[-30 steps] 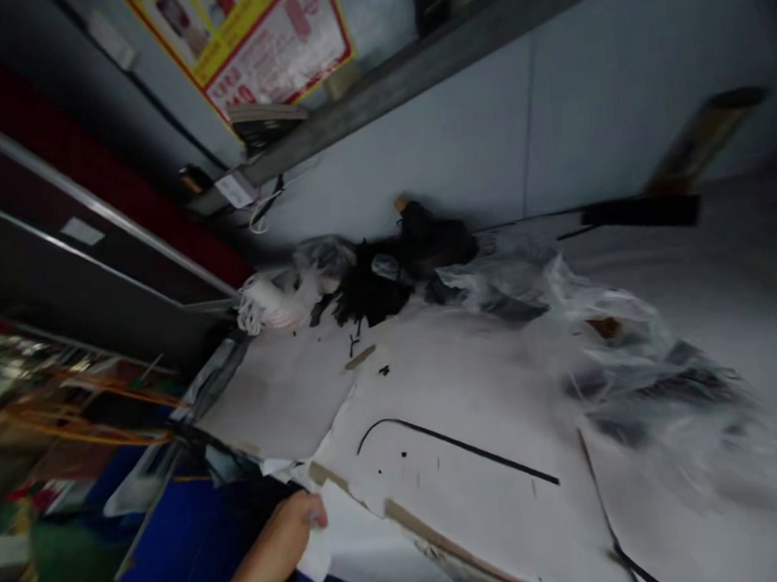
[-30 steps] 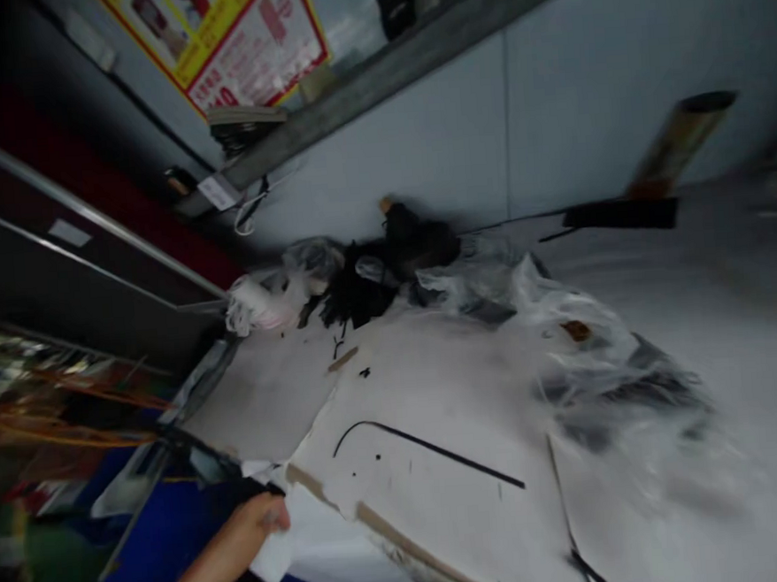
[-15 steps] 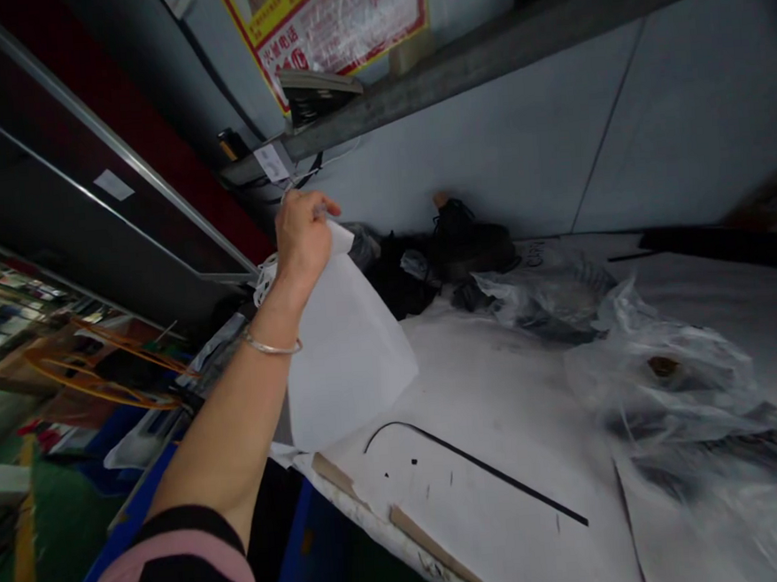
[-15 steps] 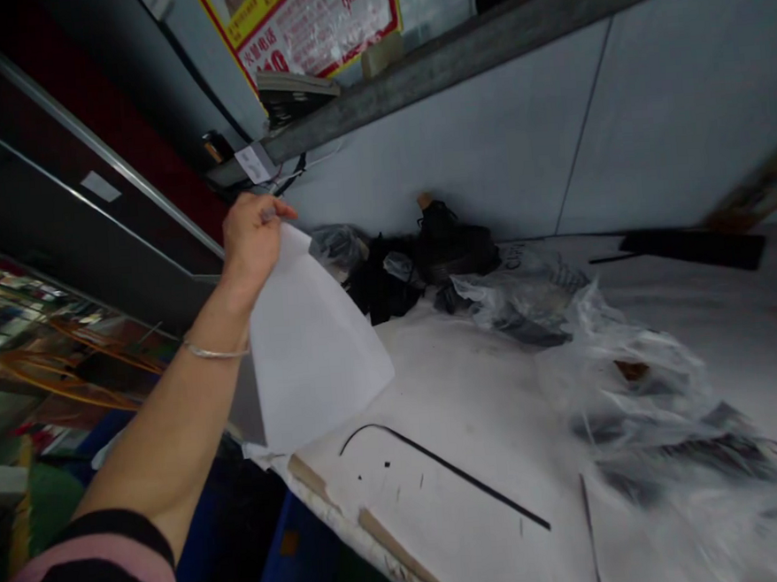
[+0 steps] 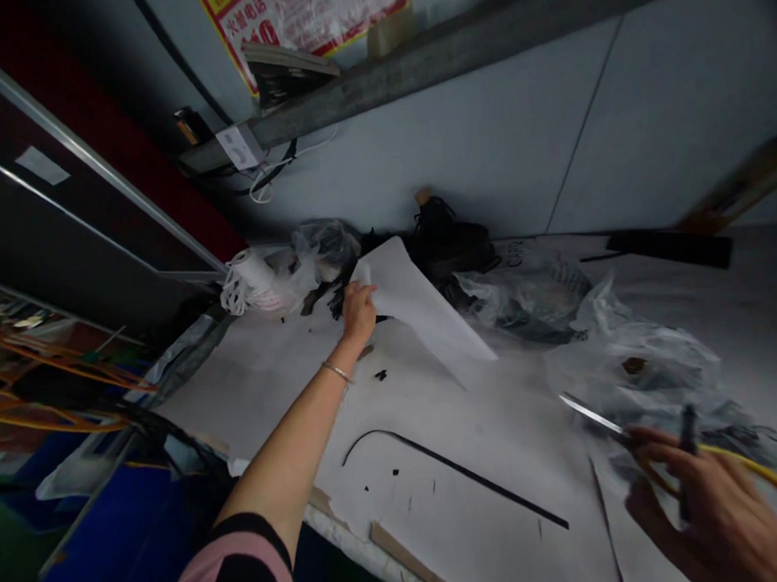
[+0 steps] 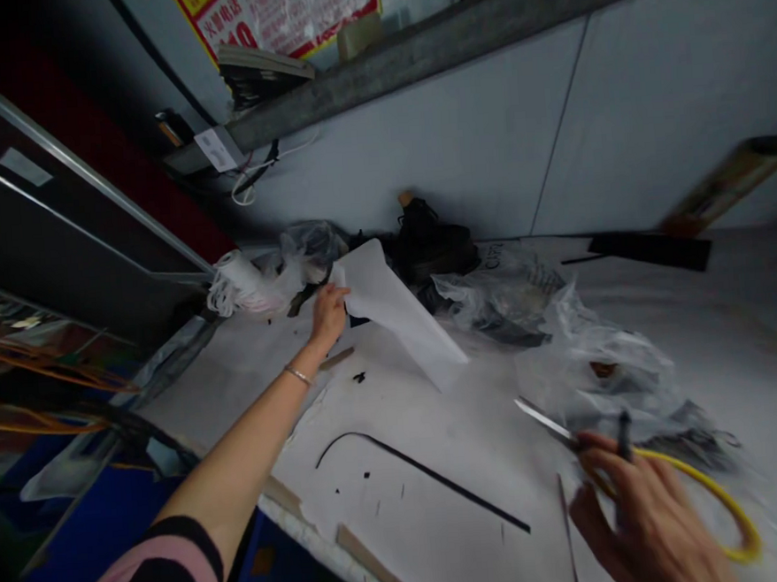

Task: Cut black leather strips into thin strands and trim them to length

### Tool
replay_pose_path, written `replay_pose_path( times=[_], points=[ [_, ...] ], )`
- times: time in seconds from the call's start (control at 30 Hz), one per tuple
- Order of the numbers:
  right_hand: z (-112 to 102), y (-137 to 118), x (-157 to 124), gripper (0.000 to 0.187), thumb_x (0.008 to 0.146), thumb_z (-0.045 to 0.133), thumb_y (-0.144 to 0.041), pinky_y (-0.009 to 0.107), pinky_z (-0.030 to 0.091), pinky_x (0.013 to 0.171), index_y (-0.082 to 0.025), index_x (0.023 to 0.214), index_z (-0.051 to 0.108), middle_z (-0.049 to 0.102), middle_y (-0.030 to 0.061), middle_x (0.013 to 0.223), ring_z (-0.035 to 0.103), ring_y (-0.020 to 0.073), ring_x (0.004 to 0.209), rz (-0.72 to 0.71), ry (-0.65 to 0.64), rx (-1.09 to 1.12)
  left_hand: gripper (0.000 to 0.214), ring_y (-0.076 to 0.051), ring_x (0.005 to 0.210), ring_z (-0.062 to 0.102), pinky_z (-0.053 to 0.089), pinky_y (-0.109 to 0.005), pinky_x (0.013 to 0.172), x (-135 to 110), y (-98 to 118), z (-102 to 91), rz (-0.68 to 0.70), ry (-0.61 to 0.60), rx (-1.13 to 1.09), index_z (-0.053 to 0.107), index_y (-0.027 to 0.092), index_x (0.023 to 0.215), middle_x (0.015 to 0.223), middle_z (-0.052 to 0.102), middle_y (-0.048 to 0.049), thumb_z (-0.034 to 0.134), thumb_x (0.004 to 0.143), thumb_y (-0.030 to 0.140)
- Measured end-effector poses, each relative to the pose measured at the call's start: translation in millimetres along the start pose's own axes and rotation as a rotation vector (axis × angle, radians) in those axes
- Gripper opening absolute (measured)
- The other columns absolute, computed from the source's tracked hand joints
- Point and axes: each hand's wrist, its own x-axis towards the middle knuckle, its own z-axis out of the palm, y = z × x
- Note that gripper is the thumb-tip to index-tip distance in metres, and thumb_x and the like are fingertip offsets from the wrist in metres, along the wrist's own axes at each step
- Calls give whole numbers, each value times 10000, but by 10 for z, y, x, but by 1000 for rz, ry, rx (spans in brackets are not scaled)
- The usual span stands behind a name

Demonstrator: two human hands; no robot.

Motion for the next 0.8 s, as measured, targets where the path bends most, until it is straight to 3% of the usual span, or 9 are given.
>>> replay_pose_path(
  times=[0.1, 0.17, 0.3, 0.4, 0.53, 0.7, 0.8],
  points=[
    [461, -62, 265, 171, 880, 449, -230, 425, 462, 738, -189, 1045, 466, 590, 144, 1078, 532, 267, 871, -84, -150, 1, 412, -236, 1180, 514, 430, -392, 1030, -623, -349, 156, -54, -146, 63, 677, 141, 1022, 1295, 511, -130, 392, 765, -10],
    [803, -81, 415, 221, 839, 444, -132, 404, 449, 767, -163, 1058, 460, 582, 130, 1064, 515, 249, 869, -96, -228, 4, 435, -226, 1132, 530, 442, -396, 1004, -1134, -446, 168, -59, -237, 97, 654, 141, 1075, 1253, 523, -132, 360, 789, -5],
    [1398, -62, 608, 304, 787, 455, -71, 395, 412, 767, -146, 1079, 491, 585, 115, 993, 504, 278, 921, -61, -383, 6, 420, -166, 984, 550, 478, -304, 861, -2155, -403, 148, 75, -544, 95, 630, 253, 1106, 1057, 591, -35, 434, 814, 23],
    [1623, -50, 606, 325, 792, 441, -57, 438, 382, 849, -154, 1095, 509, 595, 121, 1033, 517, 296, 996, -43, -467, 30, 402, -200, 1011, 513, 452, -356, 849, -2627, -357, 172, 107, -650, 132, 555, 277, 1203, 1106, 572, -44, 448, 866, 86],
    [1554, -186, 374, 288, 864, 494, -166, 555, 228, 1024, -174, 1151, 469, 572, 135, 1170, 480, 314, 1131, 23, -511, 98, 328, -241, 1044, 477, 413, -436, 897, -2743, -409, 245, 116, -682, 165, 554, 215, 1128, 1121, 549, -85, 351, 903, 90],
    [1358, -650, -35, 366, 774, 559, -113, 405, 376, 885, -210, 1113, 458, 616, 62, 1039, 548, 238, 989, 72, -636, 270, 279, -213, 996, 526, 411, -432, 960, -2622, -296, 209, 174, -715, 53, 552, 205, 951, 1008, 593, -57, 304, 908, 83],
    [1355, -879, -123, 411, 717, 556, -76, 412, 384, 891, -199, 1097, 456, 615, 69, 1050, 546, 250, 1013, 138, -646, 305, 258, -184, 883, 598, 493, -347, 854, -2606, -84, 60, 198, -751, -75, 521, 224, 898, 858, 618, -29, 275, 947, 165]
  ],
)
